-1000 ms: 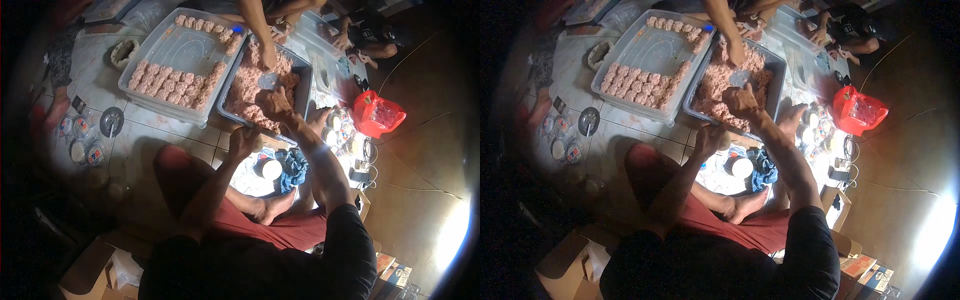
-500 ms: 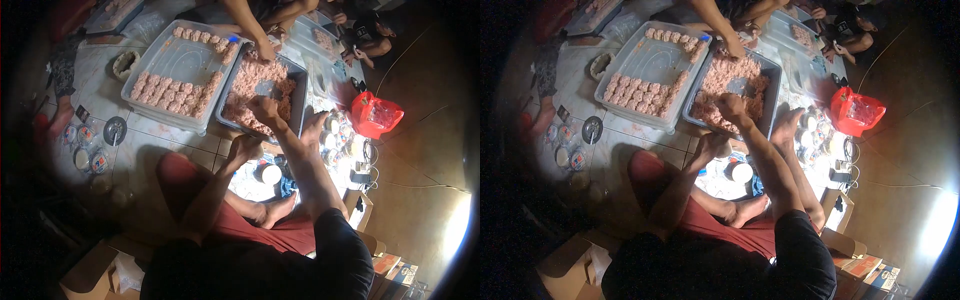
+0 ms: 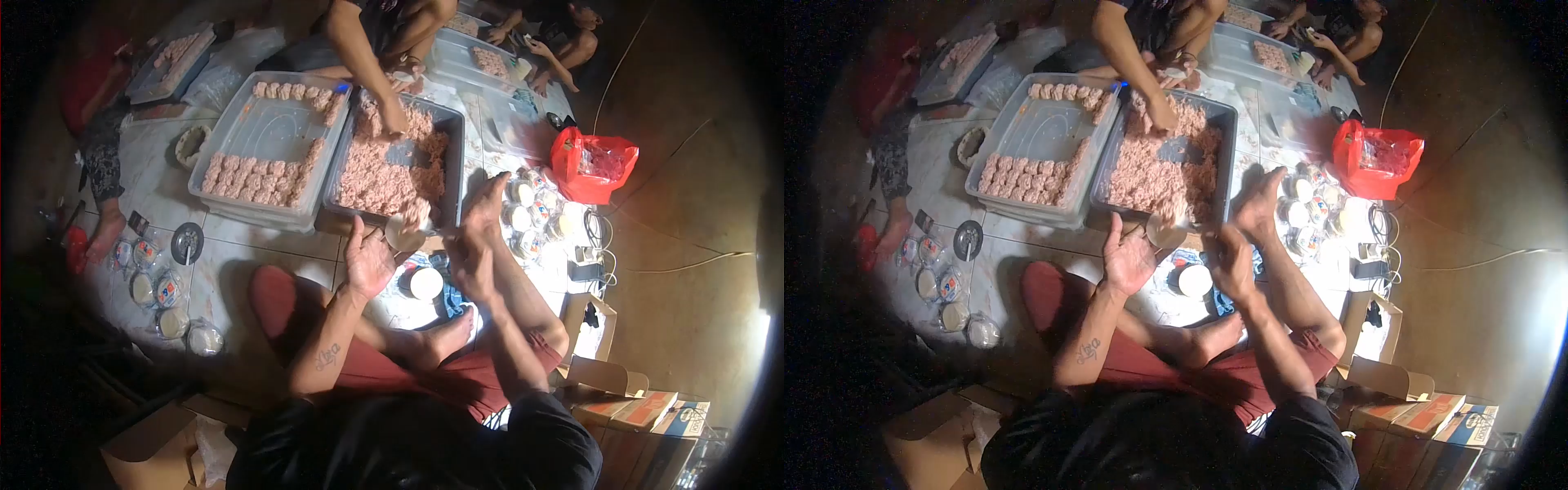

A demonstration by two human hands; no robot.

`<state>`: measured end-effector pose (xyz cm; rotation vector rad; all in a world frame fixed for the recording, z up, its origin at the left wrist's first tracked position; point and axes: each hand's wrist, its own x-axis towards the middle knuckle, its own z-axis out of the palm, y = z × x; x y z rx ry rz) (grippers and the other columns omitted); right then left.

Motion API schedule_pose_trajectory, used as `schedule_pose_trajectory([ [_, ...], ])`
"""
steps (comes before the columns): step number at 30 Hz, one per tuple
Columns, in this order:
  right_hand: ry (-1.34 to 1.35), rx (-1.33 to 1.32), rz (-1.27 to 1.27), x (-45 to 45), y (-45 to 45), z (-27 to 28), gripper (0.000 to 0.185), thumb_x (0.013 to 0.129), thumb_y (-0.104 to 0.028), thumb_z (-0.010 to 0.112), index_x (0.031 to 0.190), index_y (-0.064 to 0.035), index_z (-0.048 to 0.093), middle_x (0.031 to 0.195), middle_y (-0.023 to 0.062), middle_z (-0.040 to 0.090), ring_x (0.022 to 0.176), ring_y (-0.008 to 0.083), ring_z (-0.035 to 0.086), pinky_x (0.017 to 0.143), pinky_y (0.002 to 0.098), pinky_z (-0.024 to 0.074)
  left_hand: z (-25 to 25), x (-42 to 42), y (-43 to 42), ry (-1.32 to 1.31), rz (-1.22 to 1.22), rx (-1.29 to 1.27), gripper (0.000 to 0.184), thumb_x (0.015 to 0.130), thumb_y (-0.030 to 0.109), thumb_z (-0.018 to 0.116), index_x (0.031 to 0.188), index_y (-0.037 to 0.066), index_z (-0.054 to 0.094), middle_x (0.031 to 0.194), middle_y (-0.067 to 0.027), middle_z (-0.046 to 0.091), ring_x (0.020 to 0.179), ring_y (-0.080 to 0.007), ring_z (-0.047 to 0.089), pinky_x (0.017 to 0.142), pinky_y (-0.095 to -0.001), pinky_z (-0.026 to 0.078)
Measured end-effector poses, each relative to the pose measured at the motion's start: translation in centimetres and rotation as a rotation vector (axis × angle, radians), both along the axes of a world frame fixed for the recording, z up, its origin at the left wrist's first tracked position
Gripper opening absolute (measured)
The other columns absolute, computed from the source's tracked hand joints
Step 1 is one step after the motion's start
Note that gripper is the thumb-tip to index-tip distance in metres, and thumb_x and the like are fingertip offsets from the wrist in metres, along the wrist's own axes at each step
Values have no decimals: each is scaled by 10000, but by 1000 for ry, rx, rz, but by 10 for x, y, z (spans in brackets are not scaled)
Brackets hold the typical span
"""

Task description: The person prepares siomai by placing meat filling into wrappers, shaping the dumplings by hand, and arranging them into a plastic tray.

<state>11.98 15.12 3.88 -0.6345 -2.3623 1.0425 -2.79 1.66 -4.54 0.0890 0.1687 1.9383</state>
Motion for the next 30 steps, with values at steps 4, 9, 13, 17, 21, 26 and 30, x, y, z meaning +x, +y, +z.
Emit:
schedule_pose_trajectory([
  [4,189,97,-27,18,-18,-63,31,917,35,632,946,31,642,738,147,544,624,286,526,574,376,423,25,16,-3,18,30,0,977,947,763,351,1478,-57,379,1486,-214,475,1398,-346,435,1226,-470,228],
  [9,190,116,152,26,-37,-56,123,831,124,612,901,26,590,788,148,573,748,299,595,672,376,489,8,17,9,75,42,-35,1029,934,783,330,1470,-95,365,1495,-272,440,1387,-385,436,1203,-489,299],
  [13,28,202,254,41,-30,-49,167,846,68,588,985,16,665,859,164,624,831,344,626,726,418,524,-5,16,1,-135,27,85,1011,934,774,354,1465,-86,380,1478,-265,465,1348,-379,484,1182,-511,323],
  [17,-173,244,307,46,-20,-5,284,855,25,567,1098,-33,700,922,163,655,911,358,638,774,437,551,-49,6,-8,-249,147,-169,1044,880,810,430,1437,-74,426,1441,-248,512,1333,-360,502,1154,-505,362],
  [21,-201,220,343,40,-13,-34,345,852,8,576,1166,-63,701,972,180,677,944,374,652,801,447,563,-23,24,-8,-292,-137,-45,1049,872,827,413,1420,-67,445,1430,-246,523,1310,-365,531,1107,-500,416],
  [26,-121,406,429,21,22,-35,193,869,-29,604,1047,-37,677,946,197,668,886,381,659,758,464,551,-64,20,-5,-185,-70,-227,964,899,805,401,1322,-45,564,1273,-203,652,1206,-333,618,1028,-447,494],
  [30,-143,553,342,-44,37,-1,52,881,-53,622,908,-19,650,954,183,679,907,355,662,764,474,523,-84,21,6,-12,-96,-367,820,953,740,375,1201,-3,622,1135,-192,709,1025,-301,692,951,-434,527],
])
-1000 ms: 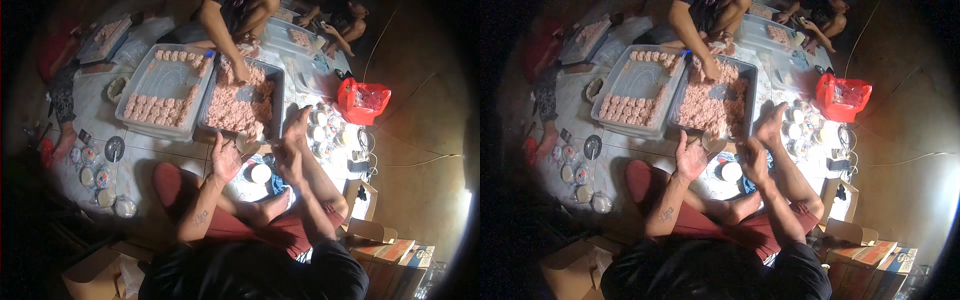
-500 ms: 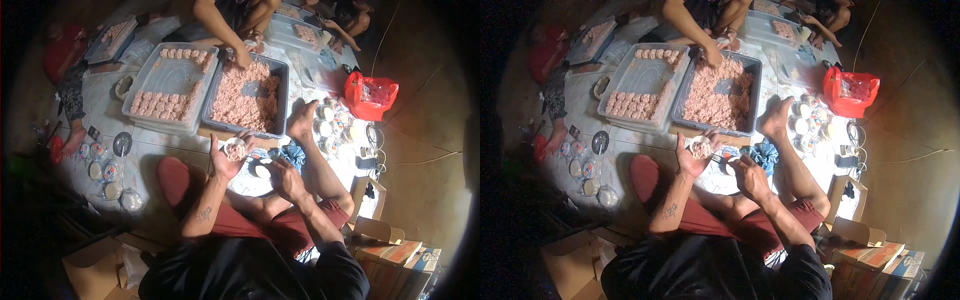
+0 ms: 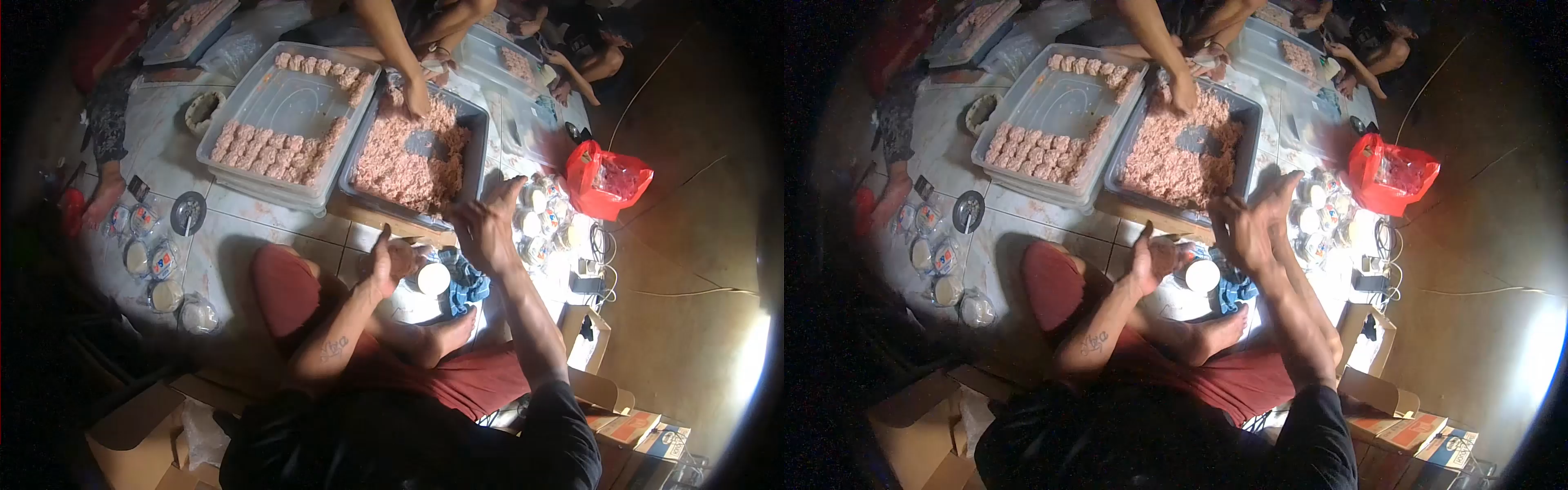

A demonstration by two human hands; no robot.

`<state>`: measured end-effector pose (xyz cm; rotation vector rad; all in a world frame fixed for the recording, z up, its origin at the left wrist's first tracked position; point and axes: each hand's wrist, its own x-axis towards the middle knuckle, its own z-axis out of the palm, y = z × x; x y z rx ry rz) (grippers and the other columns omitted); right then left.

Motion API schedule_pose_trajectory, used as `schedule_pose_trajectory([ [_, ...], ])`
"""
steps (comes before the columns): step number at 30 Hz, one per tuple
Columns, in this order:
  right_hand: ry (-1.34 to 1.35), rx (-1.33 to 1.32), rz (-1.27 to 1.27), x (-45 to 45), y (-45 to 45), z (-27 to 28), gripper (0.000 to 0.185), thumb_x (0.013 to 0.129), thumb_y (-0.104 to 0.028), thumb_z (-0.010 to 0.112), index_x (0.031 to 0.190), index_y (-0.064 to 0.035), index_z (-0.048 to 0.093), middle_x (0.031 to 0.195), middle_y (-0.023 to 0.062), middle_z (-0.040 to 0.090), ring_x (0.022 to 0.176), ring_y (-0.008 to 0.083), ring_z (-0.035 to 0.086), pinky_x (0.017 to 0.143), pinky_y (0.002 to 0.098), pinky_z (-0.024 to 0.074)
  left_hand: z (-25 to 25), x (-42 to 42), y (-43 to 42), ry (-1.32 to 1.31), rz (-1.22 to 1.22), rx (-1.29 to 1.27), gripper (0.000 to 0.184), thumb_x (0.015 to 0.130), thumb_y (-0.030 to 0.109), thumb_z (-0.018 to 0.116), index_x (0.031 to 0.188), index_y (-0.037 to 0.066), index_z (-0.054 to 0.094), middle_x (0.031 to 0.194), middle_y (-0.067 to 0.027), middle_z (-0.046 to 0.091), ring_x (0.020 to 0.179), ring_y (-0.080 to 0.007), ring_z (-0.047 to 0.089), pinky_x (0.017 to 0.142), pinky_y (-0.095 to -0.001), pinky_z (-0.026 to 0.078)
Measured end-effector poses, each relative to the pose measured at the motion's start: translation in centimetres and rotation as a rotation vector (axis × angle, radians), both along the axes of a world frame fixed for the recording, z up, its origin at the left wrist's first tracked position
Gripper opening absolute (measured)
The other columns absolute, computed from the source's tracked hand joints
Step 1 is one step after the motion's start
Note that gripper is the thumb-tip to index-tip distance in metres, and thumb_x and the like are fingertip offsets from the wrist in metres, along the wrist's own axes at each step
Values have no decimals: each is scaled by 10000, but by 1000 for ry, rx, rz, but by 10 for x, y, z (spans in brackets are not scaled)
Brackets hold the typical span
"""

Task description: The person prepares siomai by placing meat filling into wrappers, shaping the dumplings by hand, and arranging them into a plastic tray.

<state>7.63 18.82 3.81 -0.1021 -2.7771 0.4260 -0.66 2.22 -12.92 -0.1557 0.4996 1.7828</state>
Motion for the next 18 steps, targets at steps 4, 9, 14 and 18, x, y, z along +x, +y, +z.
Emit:
schedule_pose_trajectory([
  [4,-194,245,-139,-71,14,-20,133,919,-109,536,898,-64,660,994,174,690,983,330,662,876,475,460,-21,29,10,112,-117,-117,727,984,711,361,1139,47,613,948,-153,716,817,-257,702,728,-377,557],
  [9,-111,406,-60,-132,24,-105,227,957,-178,465,880,-87,658,916,157,684,892,330,663,930,487,435,-43,40,19,-86,-90,-23,627,995,639,465,1078,27,573,852,-120,656,707,-202,659,676,-362,572],
  [14,-88,78,-6,-130,4,-79,189,945,-192,540,855,-80,663,797,163,678,737,368,663,782,472,526,-3,27,9,-101,-72,-106,720,965,683,472,1230,20,563,973,-174,667,922,-287,689,799,-436,576],
  [18,-112,-324,-93,-93,13,-35,126,893,-141,652,929,-55,737,849,139,725,822,318,713,838,459,518,-3,9,3,16,-109,39,925,887,839,359,1330,47,534,1137,-227,685,1011,-341,697,833,-499,578],
])
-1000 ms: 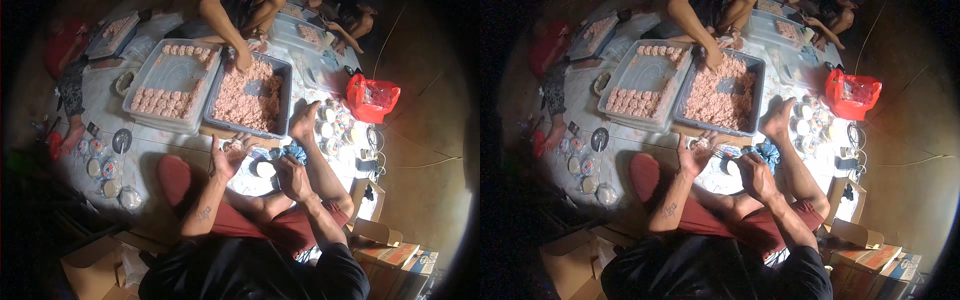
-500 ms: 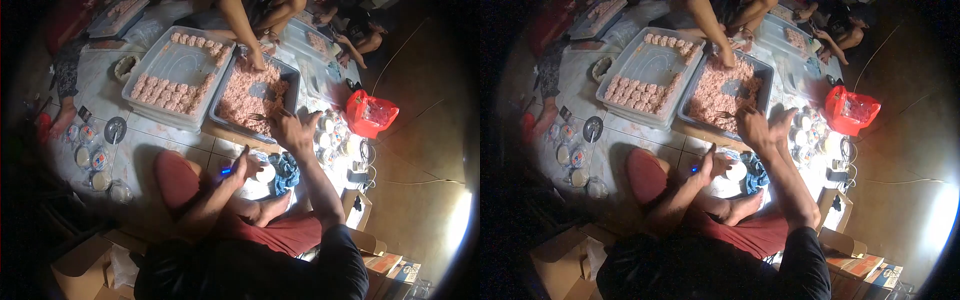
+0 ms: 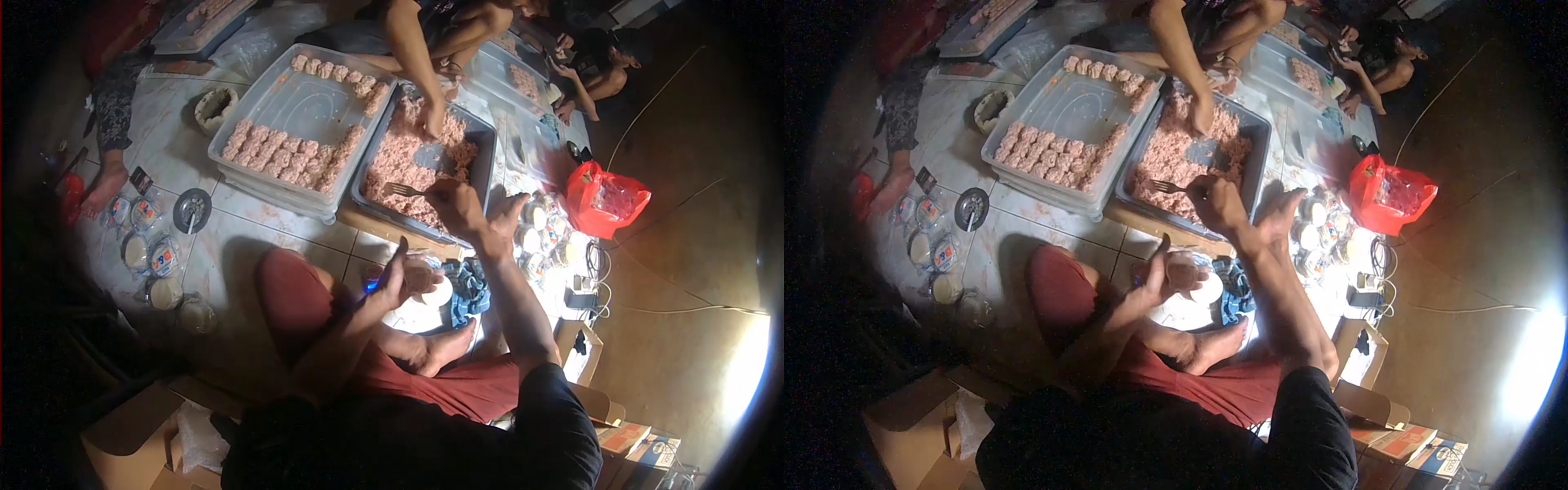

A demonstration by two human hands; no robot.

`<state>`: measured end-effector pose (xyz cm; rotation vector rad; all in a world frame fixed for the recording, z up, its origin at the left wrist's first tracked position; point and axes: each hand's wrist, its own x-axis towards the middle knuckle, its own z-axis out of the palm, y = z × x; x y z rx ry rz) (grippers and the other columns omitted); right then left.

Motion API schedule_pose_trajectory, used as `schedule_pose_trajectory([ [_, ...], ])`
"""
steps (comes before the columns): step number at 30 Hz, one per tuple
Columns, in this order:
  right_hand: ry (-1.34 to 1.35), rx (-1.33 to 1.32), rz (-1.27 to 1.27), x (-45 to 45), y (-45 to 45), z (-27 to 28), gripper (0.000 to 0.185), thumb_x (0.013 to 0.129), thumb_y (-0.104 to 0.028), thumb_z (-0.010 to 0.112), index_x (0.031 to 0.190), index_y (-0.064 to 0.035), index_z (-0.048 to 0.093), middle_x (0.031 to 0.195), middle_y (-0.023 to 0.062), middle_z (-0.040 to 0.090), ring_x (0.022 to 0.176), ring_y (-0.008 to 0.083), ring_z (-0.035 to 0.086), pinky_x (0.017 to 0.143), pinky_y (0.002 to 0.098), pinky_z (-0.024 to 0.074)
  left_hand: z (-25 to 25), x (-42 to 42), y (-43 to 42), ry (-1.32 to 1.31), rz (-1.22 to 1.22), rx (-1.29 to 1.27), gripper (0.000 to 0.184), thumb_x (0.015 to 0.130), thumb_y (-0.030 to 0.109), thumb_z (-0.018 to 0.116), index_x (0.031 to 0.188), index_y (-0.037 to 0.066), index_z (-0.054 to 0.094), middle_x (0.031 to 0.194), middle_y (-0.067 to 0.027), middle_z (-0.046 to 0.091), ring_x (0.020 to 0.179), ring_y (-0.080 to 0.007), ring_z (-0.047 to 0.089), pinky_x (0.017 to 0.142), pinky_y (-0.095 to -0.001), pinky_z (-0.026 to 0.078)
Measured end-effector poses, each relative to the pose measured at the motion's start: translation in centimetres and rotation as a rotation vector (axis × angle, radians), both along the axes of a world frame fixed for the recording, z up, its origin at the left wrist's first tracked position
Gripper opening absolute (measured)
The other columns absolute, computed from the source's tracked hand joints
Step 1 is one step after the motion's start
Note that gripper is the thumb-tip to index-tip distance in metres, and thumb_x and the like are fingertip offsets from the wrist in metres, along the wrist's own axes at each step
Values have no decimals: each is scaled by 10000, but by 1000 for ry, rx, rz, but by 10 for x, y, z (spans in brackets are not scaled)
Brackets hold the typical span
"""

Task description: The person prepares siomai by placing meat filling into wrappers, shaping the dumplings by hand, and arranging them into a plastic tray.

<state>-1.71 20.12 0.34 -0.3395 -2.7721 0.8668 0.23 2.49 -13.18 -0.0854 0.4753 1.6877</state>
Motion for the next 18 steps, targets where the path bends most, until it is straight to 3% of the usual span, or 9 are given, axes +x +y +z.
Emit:
schedule_pose_trajectory([
  [1,-55,-29,-21,14,2,14,144,898,-143,661,967,-63,760,832,104,737,848,270,727,951,453,498,4,-5,-2,-39,15,76,931,882,845,355,1331,48,534,1144,-224,686,1016,-342,698,836,-506,577],
  [2,-178,-59,-116,27,-13,50,132,887,-146,674,955,-80,766,827,91,735,895,257,716,1055,567,308,15,-8,-5,-87,37,74,942,876,851,349,1318,41,538,1154,-221,687,1038,-342,694,873,-511,572],
  [4,-304,-94,-221,57,-20,72,120,876,-148,687,943,-96,772,822,79,733,943,245,705,1158,681,118,25,-14,-8,-102,59,163,1027,873,856,340,1338,-43,514,1199,-238,674,1093,-358,678,970,-521,532],
  [5,-193,171,-32,75,-9,65,112,856,-125,696,932,-111,777,815,70,730,987,240,686,1110,722,-38,29,-18,-9,-110,60,191,1058,872,857,338,1346,-74,501,1215,-245,669,1107,-364,673,1000,-524,517],
  [9,-64,310,116,130,1,43,180,855,-132,692,1022,-90,742,916,117,703,965,294,679,983,611,205,74,-20,-18,-208,-8,237,1056,877,839,374,1314,-109,536,1208,-260,670,1144,-385,652,1046,-547,484],
  [11,-44,310,136,152,0,34,223,854,-135,690,1068,-79,724,966,141,690,954,321,676,920,555,326,20,-16,-12,-403,-103,610,1052,877,829,395,1310,-118,542,1207,-272,667,1181,-419,624,1060,-557,470],
  [13,-9,304,151,167,-1,25,269,853,-138,689,1113,-68,707,1016,165,677,943,348,672,857,500,447,38,-12,-20,-150,-42,239,1110,900,812,365,1422,-166,394,1390,-321,532,1310,-448,516,1139,-542,390],
  [15,13,280,164,179,-5,6,316,853,-141,687,1158,-58,689,1067,189,663,932,375,669,794,444,568,51,-9,-19,-97,-68,280,1100,909,807,347,1426,-163,393,1383,-311,543,1308,-413,532,1138,-535,395],
  [18,-62,153,49,187,-39,5,295,854,-83,628,1141,-52,687,1070,201,656,930,399,668,764,461,567,55,-2,-17,-79,19,225,1074,927,804,292,1439,-134,394,1408,-291,531,1324,-386,524,1136,-525,400],
])
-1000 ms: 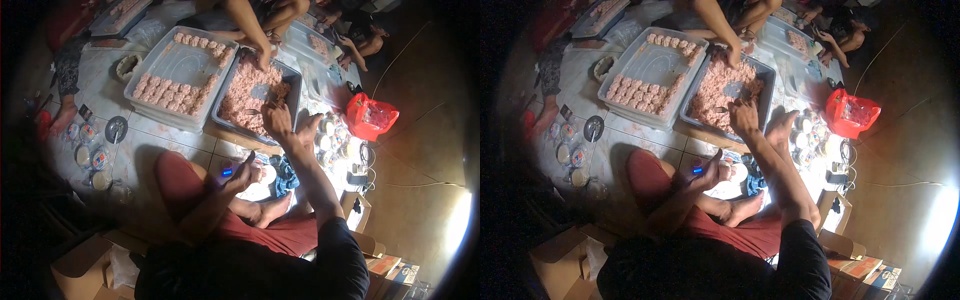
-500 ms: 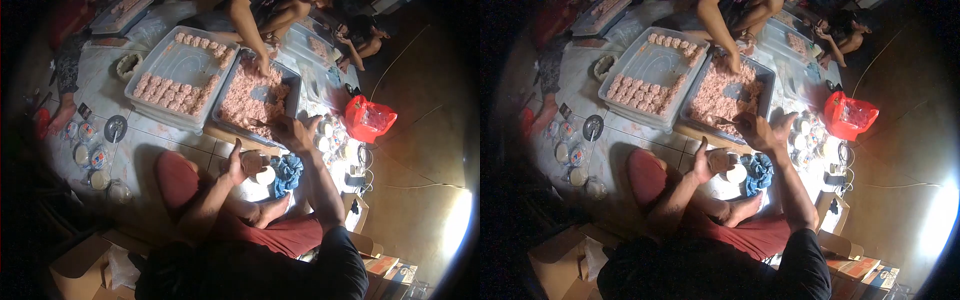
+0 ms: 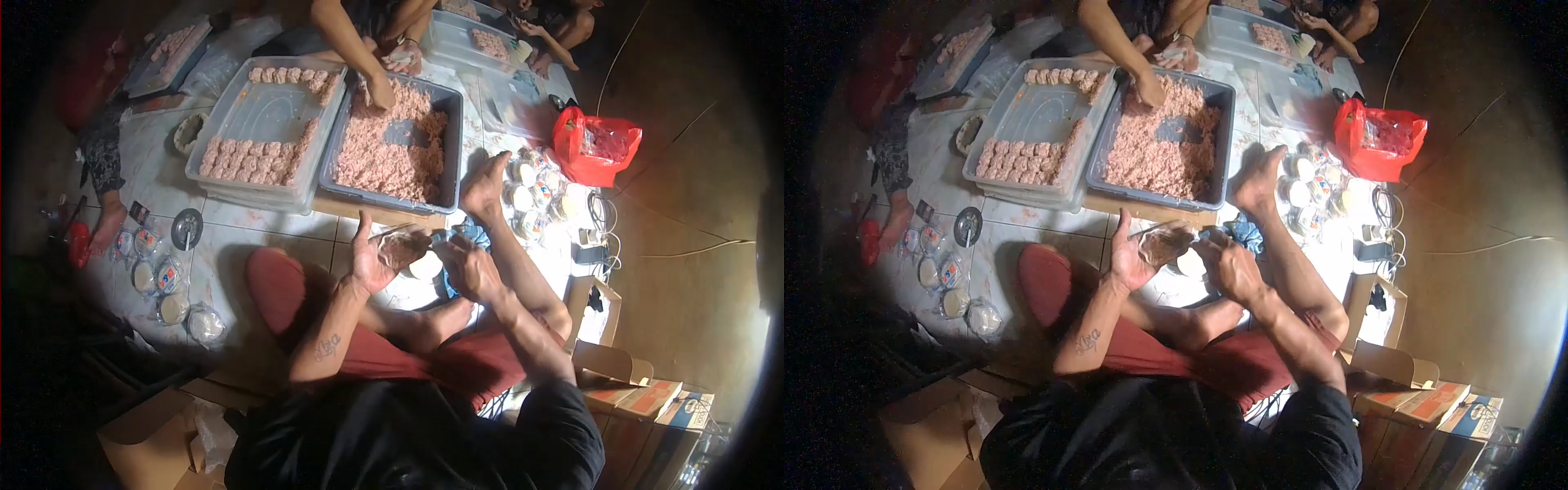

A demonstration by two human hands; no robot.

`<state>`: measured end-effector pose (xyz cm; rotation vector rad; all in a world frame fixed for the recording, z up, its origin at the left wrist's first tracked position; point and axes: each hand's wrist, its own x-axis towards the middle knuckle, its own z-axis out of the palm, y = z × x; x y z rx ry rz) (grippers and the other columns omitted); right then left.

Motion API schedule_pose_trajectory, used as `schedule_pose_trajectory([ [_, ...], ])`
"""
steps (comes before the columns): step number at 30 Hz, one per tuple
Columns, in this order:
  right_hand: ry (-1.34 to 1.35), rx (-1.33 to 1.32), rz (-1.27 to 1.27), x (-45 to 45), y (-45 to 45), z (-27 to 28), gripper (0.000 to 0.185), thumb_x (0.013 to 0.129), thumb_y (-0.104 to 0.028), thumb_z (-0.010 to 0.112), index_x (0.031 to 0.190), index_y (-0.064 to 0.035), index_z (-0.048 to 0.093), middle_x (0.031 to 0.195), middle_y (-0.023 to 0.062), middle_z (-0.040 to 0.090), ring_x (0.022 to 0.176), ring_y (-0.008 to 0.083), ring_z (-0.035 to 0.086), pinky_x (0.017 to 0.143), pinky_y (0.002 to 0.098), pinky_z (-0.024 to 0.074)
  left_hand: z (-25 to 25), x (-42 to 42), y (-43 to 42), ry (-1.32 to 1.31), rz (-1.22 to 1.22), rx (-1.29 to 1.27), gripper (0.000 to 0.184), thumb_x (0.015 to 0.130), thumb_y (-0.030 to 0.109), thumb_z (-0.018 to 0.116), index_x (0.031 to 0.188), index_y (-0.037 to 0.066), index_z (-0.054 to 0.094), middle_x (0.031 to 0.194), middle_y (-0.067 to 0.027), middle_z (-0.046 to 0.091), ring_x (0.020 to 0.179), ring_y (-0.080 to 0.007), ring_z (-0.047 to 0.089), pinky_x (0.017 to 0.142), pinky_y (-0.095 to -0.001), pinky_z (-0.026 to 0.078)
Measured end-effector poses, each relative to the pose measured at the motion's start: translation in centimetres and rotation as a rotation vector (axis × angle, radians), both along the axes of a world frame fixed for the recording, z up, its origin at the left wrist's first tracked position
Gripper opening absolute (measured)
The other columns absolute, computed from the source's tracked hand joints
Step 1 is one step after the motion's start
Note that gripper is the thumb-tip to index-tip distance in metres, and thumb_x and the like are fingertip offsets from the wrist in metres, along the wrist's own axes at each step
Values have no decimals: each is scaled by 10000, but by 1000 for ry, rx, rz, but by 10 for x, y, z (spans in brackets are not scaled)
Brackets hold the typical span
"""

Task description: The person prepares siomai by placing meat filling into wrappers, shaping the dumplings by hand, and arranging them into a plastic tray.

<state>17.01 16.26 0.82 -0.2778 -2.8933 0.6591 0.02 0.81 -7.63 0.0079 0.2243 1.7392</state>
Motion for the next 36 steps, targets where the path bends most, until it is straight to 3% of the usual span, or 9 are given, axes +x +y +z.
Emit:
schedule_pose_trajectory([
  [7,83,-244,-187,12,-55,-4,206,896,-37,588,1077,-11,682,953,220,641,855,425,646,715,467,539,0,23,13,-155,301,-99,961,947,769,302,1395,-64,471,1356,-238,574,1225,-369,570,1100,-514,421],
  [14,184,-799,-577,2,-39,-19,217,918,-149,714,1030,34,681,844,96,685,769,142,630,679,317,501,8,34,16,378,268,-393,607,1027,634,351,1340,122,441,1265,-196,627,987,-298,687,815,-510,589],
  [19,157,-1419,-164,1,-28,32,264,927,-171,750,1020,65,677,883,58,691,802,133,632,718,269,526,96,25,-15,410,-44,-25,890,977,696,389,1527,6,271,1435,-182,512,1290,-287,541,1053,-400,478],
  [21,147,-1432,-77,-2,-25,55,281,930,-168,744,1073,64,671,932,62,685,851,126,630,730,252,524,58,-2,-19,757,-200,3,707,986,518,579,1449,2,440,1362,-165,585,1211,-265,607,1003,-381,516],
  [22,161,-1297,-33,-8,-25,64,300,929,-171,745,1100,62,664,957,66,681,861,124,629,731,260,527,58,-4,-12,1683,-48,-4,534,894,279,759,1318,3,588,1295,-144,639,1133,-227,654,939,-367,551],
  [28,334,-890,-263,-6,-13,38,277,1041,-205,565,1136,43,642,975,47,659,900,108,585,800,278,482,55,9,-3,1399,174,-80,453,763,55,788,1178,12,610,1057,-104,729,945,-210,707,856,-361,566],
  [30,364,-1148,-331,8,-23,-18,243,1046,-221,561,1052,-12,685,834,-7,623,764,70,541,685,240,442,-3,5,-3,1771,650,-351,344,826,51,740,1139,-9,613,1024,-96,725,930,-195,707,866,-337,561],
  [33,240,-1387,-431,26,-58,-47,218,1039,-233,582,1034,-54,707,773,-41,599,659,30,481,592,208,379,53,18,9,1029,409,-354,171,852,84,767,972,21,663,853,-20,684,788,-124,650,771,-294,537],
  [36,312,-1536,-424,26,-67,-52,192,1023,-221,609,1046,-57,708,819,-25,616,684,57,525,586,231,395,64,17,12,1297,401,-425,227,825,146,827,921,39,652,822,7,647,763,-101,590,730,-286,506],
])
